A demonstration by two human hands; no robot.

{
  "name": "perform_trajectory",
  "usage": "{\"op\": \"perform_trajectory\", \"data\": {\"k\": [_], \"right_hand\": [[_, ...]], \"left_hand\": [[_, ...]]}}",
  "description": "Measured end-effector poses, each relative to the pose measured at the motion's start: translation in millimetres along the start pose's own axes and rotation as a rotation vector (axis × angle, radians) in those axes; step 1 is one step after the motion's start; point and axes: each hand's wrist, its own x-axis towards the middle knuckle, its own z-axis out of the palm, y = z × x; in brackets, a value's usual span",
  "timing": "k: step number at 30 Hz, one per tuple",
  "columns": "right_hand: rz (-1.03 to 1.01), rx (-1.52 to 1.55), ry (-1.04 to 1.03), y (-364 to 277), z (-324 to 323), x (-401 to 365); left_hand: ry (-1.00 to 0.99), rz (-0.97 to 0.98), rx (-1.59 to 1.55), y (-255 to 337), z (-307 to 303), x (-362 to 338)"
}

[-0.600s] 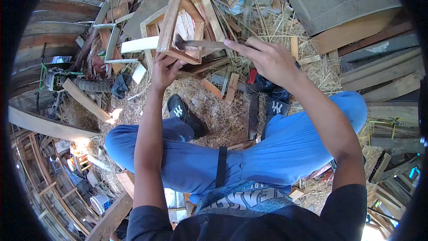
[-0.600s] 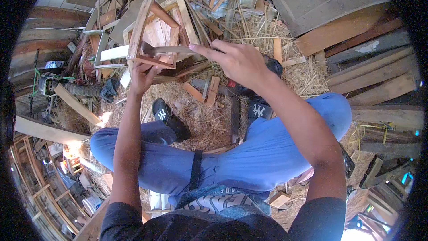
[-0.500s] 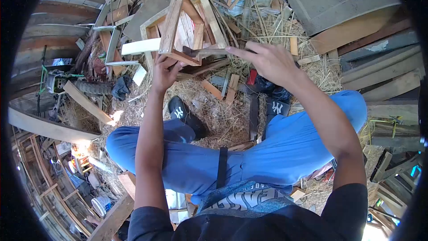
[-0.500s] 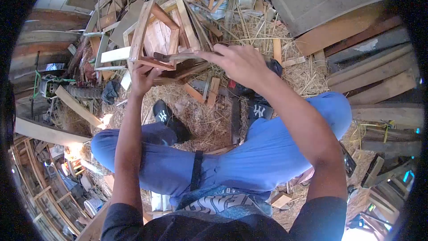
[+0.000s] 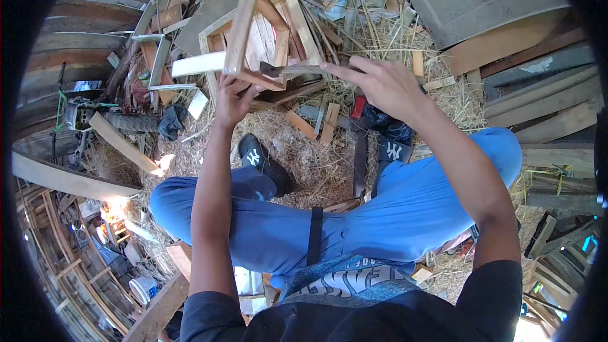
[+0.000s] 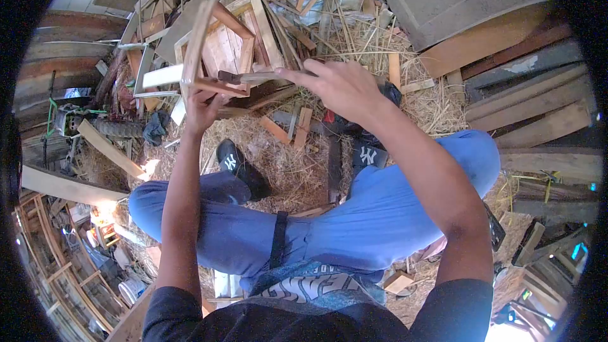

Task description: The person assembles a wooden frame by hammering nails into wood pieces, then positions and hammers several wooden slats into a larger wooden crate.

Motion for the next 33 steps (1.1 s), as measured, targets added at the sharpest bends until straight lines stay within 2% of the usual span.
{"op": "perform_trajectory", "data": {"k": [3, 5, 6, 8, 11, 15, 17, 20, 24, 26, 27, 29, 30, 32, 33], "right_hand": [[0.004, -0.061, -0.084, 2, 1, -2], [0.017, 0.104, 0.073, -4, 4, -1], [0.016, 0.110, 0.068, -2, 5, -3], [-0.004, -0.041, -0.099, 5, 4, -4], [0.016, -0.008, -0.049, 1, 0, -4], [0.029, 0.124, 0.070, -4, 3, -5], [0.008, -0.036, -0.114, 3, -2, -7], [0.035, 0.061, -0.001, -4, -2, -5], [0.012, 0.070, 0.018, -1, 0, -7], [0.015, -0.044, -0.126, 0, -3, -8], [0.016, -0.045, -0.128, -1, -1, -8], [0.048, 0.137, 0.078, -6, 5, -8], [0.048, 0.142, 0.073, -5, 5, -10], [0.019, -0.013, -0.111, 0, 1, -10], [0.022, -0.017, -0.107, 0, -1, -10]], "left_hand": [[-0.006, 0.038, 0.011, -1, 0, 4], [-0.033, -0.006, -0.004, -1, 0, 2], [-0.035, -0.014, -0.004, -2, 2, -2], [0.012, 0.001, 0.015, -4, 4, -3], [-0.003, 0.060, 0.048, -4, 0, -1], [-0.012, -0.012, -0.003, 2, 1, -3], [-0.014, 0.032, -0.031, 4, 0, 0], [-0.027, 0.048, 0.028, -2, 1, -2], [-0.016, 0.003, 0.015, -2, 4, -4], [-0.029, 0.036, 0.005, -3, 2, -1], [-0.042, 0.054, -0.006, -2, 2, -3], [-0.038, 0.046, 0.045, -3, 4, -5], [-0.024, 0.037, 0.022, -2, 5, -6], [-0.017, 0.015, -0.009, 1, 3, -7], [-0.017, 0.022, -0.009, 3, 2, -4]]}}
